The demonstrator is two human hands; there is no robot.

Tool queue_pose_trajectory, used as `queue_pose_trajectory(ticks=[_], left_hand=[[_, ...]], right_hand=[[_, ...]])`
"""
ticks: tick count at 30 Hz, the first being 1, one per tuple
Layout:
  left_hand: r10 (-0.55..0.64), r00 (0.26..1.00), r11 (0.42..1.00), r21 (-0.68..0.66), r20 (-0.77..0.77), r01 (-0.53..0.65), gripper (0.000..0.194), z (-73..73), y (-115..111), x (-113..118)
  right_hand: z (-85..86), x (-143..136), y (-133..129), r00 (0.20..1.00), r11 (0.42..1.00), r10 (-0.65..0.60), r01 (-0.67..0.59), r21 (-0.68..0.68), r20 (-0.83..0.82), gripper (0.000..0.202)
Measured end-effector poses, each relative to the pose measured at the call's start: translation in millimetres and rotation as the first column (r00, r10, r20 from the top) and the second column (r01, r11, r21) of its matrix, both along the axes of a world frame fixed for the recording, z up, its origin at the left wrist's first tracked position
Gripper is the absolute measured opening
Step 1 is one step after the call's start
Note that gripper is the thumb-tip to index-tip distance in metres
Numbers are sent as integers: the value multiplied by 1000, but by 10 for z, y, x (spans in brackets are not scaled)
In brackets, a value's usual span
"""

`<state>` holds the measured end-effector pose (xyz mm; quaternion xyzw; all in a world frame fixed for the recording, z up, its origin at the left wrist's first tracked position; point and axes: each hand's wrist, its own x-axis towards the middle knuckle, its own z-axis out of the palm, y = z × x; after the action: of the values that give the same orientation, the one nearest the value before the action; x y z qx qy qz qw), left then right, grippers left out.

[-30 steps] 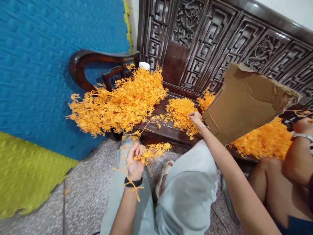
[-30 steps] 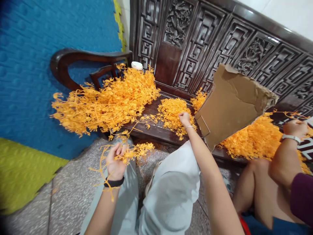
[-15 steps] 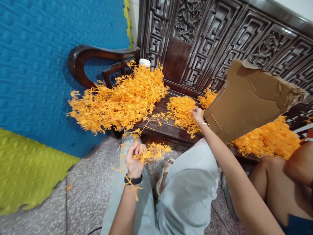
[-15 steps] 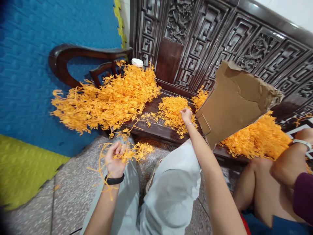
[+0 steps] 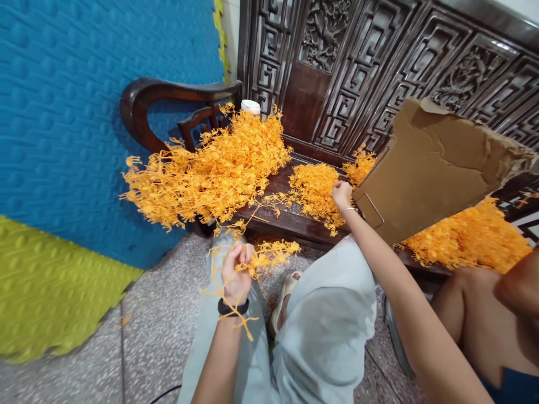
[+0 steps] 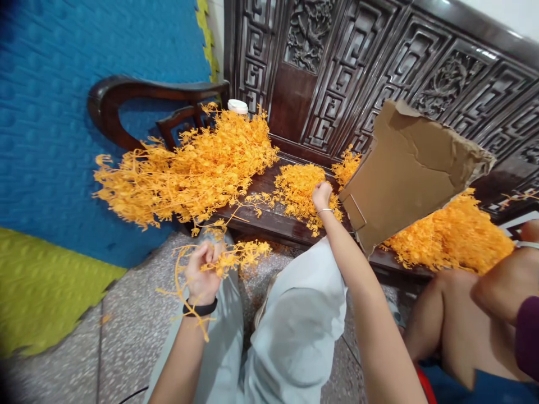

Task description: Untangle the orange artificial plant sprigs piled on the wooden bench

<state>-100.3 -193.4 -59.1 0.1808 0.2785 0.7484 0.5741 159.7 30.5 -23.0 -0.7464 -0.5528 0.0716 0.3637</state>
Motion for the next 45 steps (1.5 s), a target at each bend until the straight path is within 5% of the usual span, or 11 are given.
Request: queue_pose_trajectory(ticks=[5, 11, 14, 17, 19, 22, 24, 29, 37, 42, 45], left_hand=[[13, 999, 1000, 27, 34, -14, 21, 10, 33, -25], [-65, 989, 997, -29, 130, 70, 27, -8, 80, -7], [-104, 987, 994, -15, 120, 107, 34, -1, 71, 1], [-116, 989, 993, 17, 90, 115, 39, 19, 47, 1], [-114, 991, 993, 28, 72, 112, 39, 36, 32, -3], [-114, 991, 993, 36, 63, 112, 39, 54, 21, -14], [-115, 991, 993, 42, 65, 113, 39, 54, 22, -21], [-68, 997, 998, 9, 47, 68, 34, 33, 36, -32], [-79, 996, 994, 71, -48, 82, 17, 68, 3, -54], [-129, 991, 990, 47, -15, 130, 24, 74, -4, -53], [-61, 995, 997, 32, -76, 64, 32, 76, 3, -43]], right_hand=[[27, -49, -61, 999, 998, -25, 23, -56, -22, 32], [248, -485, -286, 909, 928, 372, -363, 84, -187, 19], [435, -781, -520, 725, 771, 629, -627, 109, -282, 15], [578, -1042, -795, 472, 501, 820, -865, 7, -324, 21], [608, -1183, -945, 360, 362, 879, -931, -55, -313, 25], [555, -1341, -1062, 274, 254, 926, -961, -108, -261, 30], [488, -1414, -1074, 269, 237, 931, -960, -150, -247, 19], [408, -1495, -1040, 362, 336, 894, -932, -140, -265, 13], [468, -1493, -1049, 168, 172, 830, -984, -42, -532, 14], [489, -1503, -1093, 146, 138, 857, -989, -52, -494, 12], [496, -1519, -1119, 136, 129, 891, -991, -46, -434, 10]])
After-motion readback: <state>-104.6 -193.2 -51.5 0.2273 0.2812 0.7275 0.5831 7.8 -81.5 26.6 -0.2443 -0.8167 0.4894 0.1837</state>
